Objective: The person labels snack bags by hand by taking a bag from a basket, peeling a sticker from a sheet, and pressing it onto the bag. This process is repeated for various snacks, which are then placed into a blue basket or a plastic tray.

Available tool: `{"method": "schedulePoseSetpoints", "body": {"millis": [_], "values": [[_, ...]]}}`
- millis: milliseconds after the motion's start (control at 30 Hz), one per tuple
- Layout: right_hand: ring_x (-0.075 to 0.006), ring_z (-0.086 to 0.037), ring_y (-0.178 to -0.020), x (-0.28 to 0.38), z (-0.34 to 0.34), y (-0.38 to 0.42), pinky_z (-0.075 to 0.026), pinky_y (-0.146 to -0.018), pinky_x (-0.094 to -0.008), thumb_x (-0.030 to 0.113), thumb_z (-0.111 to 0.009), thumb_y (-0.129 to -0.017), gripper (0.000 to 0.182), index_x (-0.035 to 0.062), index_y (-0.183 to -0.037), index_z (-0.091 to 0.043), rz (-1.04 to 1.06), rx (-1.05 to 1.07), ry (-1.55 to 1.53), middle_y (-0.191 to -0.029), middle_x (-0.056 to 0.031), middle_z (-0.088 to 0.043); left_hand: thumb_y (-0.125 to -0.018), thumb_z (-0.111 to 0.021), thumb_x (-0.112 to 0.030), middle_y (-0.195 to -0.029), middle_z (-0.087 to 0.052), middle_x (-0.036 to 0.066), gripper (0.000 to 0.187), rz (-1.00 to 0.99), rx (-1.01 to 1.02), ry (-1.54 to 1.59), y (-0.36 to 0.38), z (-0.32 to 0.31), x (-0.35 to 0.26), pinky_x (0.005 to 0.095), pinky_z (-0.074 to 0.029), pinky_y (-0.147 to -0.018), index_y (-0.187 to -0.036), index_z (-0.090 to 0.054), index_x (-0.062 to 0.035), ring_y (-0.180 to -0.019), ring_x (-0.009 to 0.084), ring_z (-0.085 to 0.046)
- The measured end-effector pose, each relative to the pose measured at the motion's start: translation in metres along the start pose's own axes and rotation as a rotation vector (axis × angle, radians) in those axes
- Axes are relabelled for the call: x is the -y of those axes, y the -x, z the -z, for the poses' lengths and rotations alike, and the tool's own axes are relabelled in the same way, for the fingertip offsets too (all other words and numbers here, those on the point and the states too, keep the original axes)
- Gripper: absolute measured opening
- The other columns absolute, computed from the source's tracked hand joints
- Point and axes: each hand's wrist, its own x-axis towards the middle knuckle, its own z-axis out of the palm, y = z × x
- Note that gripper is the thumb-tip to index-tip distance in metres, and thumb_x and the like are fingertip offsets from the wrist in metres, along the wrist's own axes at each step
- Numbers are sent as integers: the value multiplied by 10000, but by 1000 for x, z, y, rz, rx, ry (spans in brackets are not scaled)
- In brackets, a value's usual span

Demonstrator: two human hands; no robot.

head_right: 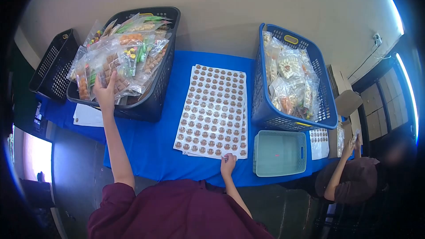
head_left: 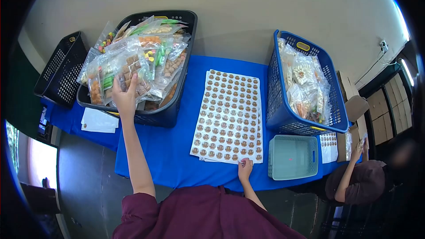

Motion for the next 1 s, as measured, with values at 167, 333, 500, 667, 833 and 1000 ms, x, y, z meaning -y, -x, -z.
{"method": "schedulePoseSetpoints", "body": {"millis": [167,333,500,667,833,1000], "values": [[-221,-502,-706,5,10,-7,-423,-661,-316,132,-657,-700,162,32,-766,-548,-16,146,1,-779,-107,-480,-787,-646,-194,-874,-608,115,335,-20,-12,51,0,0,3,280,-443,-726,-989,-537,50,-790,149,-563],[-232,-523,-770,2,13,1,-434,-702,-316,141,-665,-700,195,23,-795,-542,16,205,-52,-834,-115,-503,-792,-639,-113,-954,-579,109,302,-19,-24,173,0,-2,4,273,-447,-755,-1004,-528,70,-843,140,-545],[-299,-471,-990,15,39,13,-366,-853,-378,142,-635,-723,434,18,-1092,-441,76,96,97,-1047,-169,-474,-789,-645,-133,-952,-582,115,335,-6,-37,88,-3,-3,16,266,-441,-751,-1018,-526,80,-846,141,-542],[-349,-322,-1197,3,72,25,-233,-978,-455,175,-583,-771,672,-22,-1301,-220,110,-3,352,-1283,-208,-348,-801,-635,-165,-956,-587,112,324,-2,-20,54,-2,-5,16,263,-439,-748,-1009,-538,64,-822,138,-548],[-343,-324,-1225,-61,98,62,-230,-1003,-475,148,-538,-773,623,-15,-1296,-240,265,-49,473,-1298,-188,-359,-803,-632,-172,-943,-595,100,307,-48,-37,-52,3,-6,3,258,-442,-738,-1005,-549,45,-808,136,-559],[-333,-340,-1218,-66,110,62,-252,-1003,-460,138,-515,-773,557,-21,-1262,-302,342,0,449,-1273,-200,-382,-806,-629,-168,-963,-585,119,311,8,-16,-111,5,-7,5,257,-430,-773,-1011,-547,50,-872,139,-548]]}}
